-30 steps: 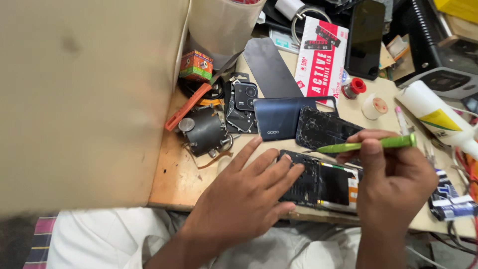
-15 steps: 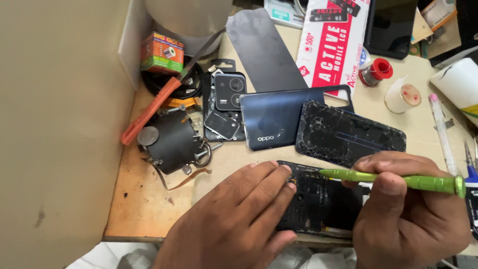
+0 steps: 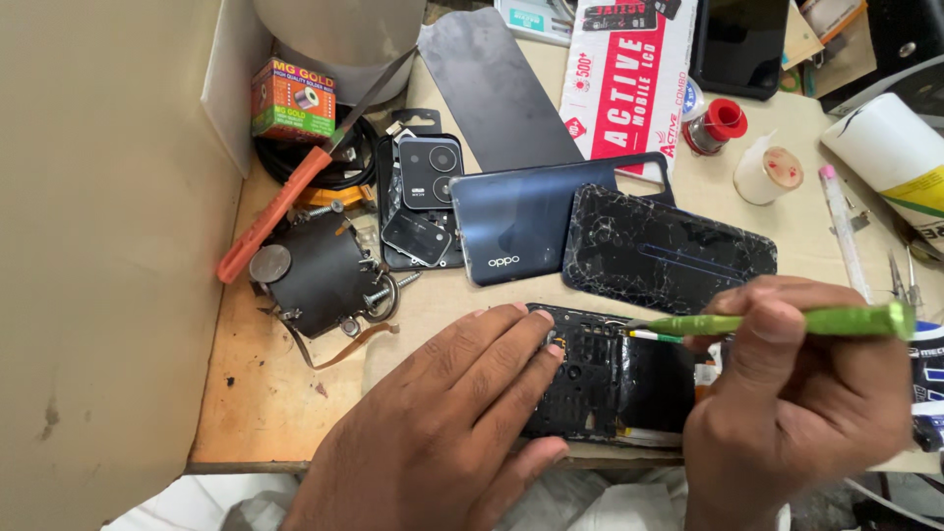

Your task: The person repairs a broken smartphone at a cluttered workbench. They pry at the opened phone's internal components with a green pry tool, lift the phone to power on its screen and interact with the display, then continue prying and working on the internal parts with the tool.

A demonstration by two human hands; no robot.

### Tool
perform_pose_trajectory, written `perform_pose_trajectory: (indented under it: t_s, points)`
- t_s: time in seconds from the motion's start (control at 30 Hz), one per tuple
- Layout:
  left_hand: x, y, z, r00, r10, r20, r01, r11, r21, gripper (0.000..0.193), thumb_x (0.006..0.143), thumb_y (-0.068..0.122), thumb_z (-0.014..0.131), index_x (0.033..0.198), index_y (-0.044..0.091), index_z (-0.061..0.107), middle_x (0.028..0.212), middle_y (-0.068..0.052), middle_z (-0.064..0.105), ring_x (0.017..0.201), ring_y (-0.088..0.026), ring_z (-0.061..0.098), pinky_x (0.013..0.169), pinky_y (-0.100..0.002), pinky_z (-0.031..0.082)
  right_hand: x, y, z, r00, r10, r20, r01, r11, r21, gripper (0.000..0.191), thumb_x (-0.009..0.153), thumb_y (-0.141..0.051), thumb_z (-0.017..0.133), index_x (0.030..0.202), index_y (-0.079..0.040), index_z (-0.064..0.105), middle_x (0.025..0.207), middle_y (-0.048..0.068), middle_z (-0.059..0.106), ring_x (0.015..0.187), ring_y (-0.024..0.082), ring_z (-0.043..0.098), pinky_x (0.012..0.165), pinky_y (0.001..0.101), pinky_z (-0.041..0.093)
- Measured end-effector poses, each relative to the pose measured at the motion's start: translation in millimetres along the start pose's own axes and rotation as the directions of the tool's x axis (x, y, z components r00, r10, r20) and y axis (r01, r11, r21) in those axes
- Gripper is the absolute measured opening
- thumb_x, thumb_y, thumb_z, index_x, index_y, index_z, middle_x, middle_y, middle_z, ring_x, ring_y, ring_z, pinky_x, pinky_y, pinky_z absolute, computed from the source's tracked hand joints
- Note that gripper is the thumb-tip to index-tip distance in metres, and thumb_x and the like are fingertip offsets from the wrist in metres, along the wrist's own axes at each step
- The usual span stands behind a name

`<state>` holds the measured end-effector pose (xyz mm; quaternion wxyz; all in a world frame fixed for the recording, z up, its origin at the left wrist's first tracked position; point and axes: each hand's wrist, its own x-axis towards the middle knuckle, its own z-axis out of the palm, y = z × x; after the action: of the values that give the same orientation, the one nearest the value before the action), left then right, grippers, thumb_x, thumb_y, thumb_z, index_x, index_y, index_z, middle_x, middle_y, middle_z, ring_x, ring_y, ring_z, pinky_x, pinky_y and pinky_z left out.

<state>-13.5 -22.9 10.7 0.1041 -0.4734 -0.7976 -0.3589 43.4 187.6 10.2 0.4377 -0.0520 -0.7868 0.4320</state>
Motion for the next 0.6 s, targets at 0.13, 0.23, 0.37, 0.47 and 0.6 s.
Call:
perform_pose_trajectory:
  t_s: [0.13,0.23,0.37,0.47,0.6]
  points:
    - [1.5,-0.4,-0.5,1.000,0.009,0.005,-0.009,1.000,-0.010,0.055,0.089,0.032,0.075,0.125,-0.008,0.065,0.136,-0.021,0.061,0.133,-0.035,0.056,0.114,-0.045,0.045,7.1,-10.5,5.3,0.999,0.031,0.013,-0.030,0.999,-0.042,0.019,0.118,-0.008,0.062,0.109,0.007,0.056,0.100,0.012,0.065,0.086,0.012,0.067,0.076,0.0227,0.059]
    - [0.2,1.0,-0.4,1.000,-0.001,0.006,0.001,1.000,-0.004,0.055,0.089,0.033,0.075,0.125,-0.008,0.064,0.136,-0.021,0.061,0.133,-0.035,0.056,0.113,-0.044,0.045,21.6,-26.5,0.6,0.990,0.127,0.066,-0.105,0.958,-0.267,0.016,0.106,-0.007,0.069,0.102,0.005,0.059,0.089,0.011,0.067,0.078,0.013,0.068,0.070,0.0243,0.056]
    - [-1.0,-0.9,1.1,1.000,0.001,-0.005,-0.001,1.000,-0.008,0.055,0.089,0.033,0.074,0.125,-0.007,0.065,0.136,-0.022,0.061,0.133,-0.036,0.055,0.114,-0.044,0.044,55.4,-49.9,-8.7,0.913,0.239,0.330,-0.104,0.919,-0.379,0.020,0.095,-0.014,0.077,0.098,0.001,0.064,0.082,0.007,0.070,0.076,0.009,0.069,0.070,0.0221,0.057]
    - [-1.8,-2.5,2.6,1.000,0.021,-0.015,-0.021,1.000,-0.010,0.055,0.090,0.032,0.073,0.126,-0.008,0.065,0.136,-0.022,0.061,0.133,-0.037,0.054,0.114,-0.045,0.043,93.1,-60.9,-2.0,0.795,0.393,0.463,0.032,0.734,-0.678,0.026,0.084,-0.025,0.086,0.086,-0.001,0.078,0.065,0.008,0.069,0.052,0.019,0.064,0.047,0.0328,0.050]
    - [-2.8,-3.3,5.8,0.999,0.038,-0.038,-0.037,0.999,0.018,0.054,0.092,0.034,0.070,0.126,-0.008,0.065,0.138,-0.022,0.061,0.135,-0.037,0.053,0.117,-0.045,0.040,131.6,-84.4,17.5,0.506,0.746,0.432,0.399,0.241,-0.885,0.042,0.088,-0.050,0.076,0.084,-0.009,0.079,0.061,0.006,0.074,0.054,0.017,0.072,0.060,0.0302,0.056]
